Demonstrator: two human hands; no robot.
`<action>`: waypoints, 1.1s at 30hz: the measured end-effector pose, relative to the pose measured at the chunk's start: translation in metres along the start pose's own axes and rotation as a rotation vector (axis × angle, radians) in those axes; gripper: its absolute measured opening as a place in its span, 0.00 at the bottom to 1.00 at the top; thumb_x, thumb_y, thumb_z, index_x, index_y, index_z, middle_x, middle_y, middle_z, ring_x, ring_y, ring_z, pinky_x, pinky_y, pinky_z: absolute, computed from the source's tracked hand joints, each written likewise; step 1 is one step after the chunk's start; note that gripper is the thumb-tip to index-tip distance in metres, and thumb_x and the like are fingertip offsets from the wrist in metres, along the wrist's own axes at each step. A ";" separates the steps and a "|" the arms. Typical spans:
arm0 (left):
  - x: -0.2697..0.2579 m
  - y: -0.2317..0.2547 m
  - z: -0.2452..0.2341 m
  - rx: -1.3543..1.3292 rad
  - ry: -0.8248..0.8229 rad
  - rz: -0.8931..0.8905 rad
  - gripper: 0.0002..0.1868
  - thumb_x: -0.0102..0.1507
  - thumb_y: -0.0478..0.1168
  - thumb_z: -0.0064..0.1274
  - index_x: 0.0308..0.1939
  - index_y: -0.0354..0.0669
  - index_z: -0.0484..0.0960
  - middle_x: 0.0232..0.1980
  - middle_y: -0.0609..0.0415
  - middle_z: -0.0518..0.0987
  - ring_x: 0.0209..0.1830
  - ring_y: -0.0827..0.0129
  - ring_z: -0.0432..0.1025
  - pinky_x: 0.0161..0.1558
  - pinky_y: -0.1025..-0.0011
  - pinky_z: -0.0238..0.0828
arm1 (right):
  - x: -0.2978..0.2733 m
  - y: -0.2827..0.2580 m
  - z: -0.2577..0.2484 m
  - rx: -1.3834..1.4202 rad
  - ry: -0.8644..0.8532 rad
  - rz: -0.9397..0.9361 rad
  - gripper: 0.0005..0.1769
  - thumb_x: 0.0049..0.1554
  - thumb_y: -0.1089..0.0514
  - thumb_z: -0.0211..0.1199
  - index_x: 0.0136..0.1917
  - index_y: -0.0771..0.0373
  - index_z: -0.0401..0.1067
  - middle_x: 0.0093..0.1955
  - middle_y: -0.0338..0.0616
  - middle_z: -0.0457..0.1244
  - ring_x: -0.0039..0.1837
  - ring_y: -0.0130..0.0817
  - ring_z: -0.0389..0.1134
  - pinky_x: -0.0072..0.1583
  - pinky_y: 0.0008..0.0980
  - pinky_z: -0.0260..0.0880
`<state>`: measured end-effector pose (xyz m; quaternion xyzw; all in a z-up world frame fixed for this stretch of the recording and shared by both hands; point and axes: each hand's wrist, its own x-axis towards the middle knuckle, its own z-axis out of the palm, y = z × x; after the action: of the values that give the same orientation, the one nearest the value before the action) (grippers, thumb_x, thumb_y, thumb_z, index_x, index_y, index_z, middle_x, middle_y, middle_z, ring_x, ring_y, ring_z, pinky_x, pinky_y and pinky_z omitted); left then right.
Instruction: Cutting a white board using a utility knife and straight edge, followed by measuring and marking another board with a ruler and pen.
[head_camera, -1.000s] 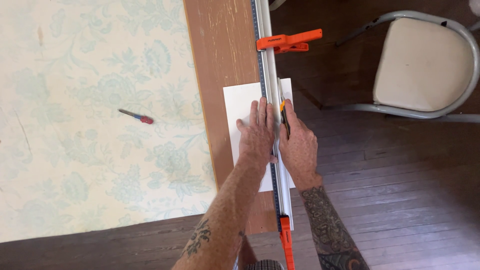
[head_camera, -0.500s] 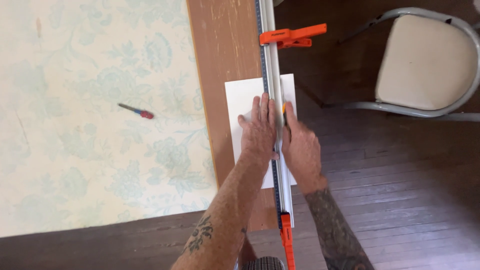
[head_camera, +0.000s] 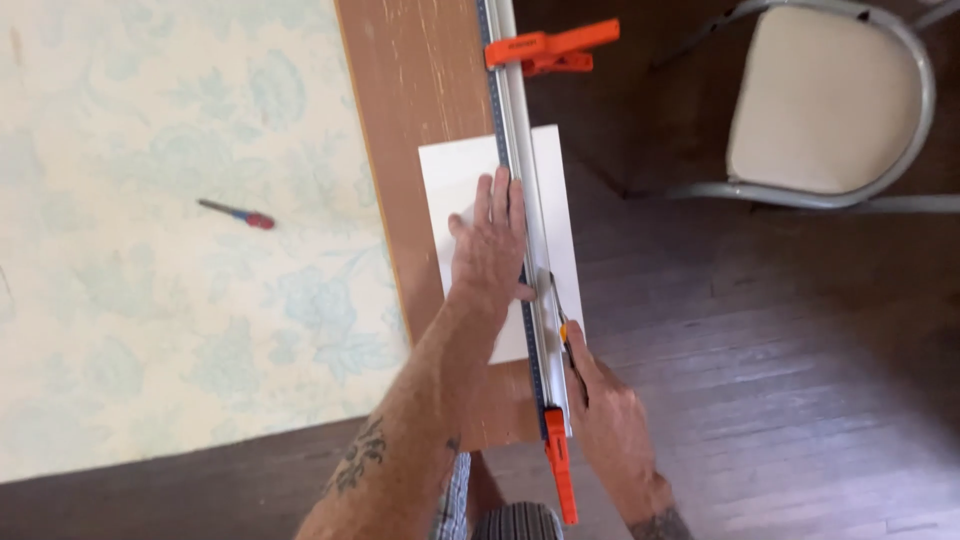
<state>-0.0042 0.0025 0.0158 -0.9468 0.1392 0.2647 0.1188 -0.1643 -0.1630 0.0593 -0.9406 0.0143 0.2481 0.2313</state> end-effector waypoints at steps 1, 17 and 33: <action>0.001 0.000 0.000 -0.001 -0.002 0.005 0.86 0.40 0.86 0.63 0.80 0.35 0.35 0.84 0.40 0.35 0.82 0.48 0.36 0.60 0.48 0.68 | -0.009 0.003 0.004 0.000 -0.002 0.005 0.35 0.63 0.56 0.54 0.82 0.47 0.53 0.29 0.39 0.61 0.29 0.35 0.60 0.37 0.40 0.69; 0.014 0.004 0.022 -0.025 0.150 -0.044 0.87 0.34 0.84 0.67 0.80 0.38 0.41 0.84 0.44 0.41 0.82 0.51 0.42 0.57 0.47 0.69 | -0.123 0.072 0.031 0.213 -0.020 0.582 0.31 0.54 0.51 0.61 0.70 0.29 0.65 0.49 0.41 0.73 0.55 0.32 0.73 0.54 0.31 0.68; -0.015 -0.017 -0.034 -0.162 -0.130 0.088 0.76 0.51 0.73 0.66 0.80 0.32 0.34 0.84 0.34 0.33 0.84 0.46 0.34 0.66 0.43 0.61 | 0.168 0.039 0.055 1.420 -0.006 0.400 0.18 0.46 0.60 0.81 0.43 0.68 0.75 0.34 0.49 0.68 0.31 0.36 0.72 0.32 0.30 0.71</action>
<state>0.0054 0.0115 0.0544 -0.9270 0.1508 0.3412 0.0388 -0.0480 -0.1583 -0.0793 -0.5430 0.3420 0.2189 0.7350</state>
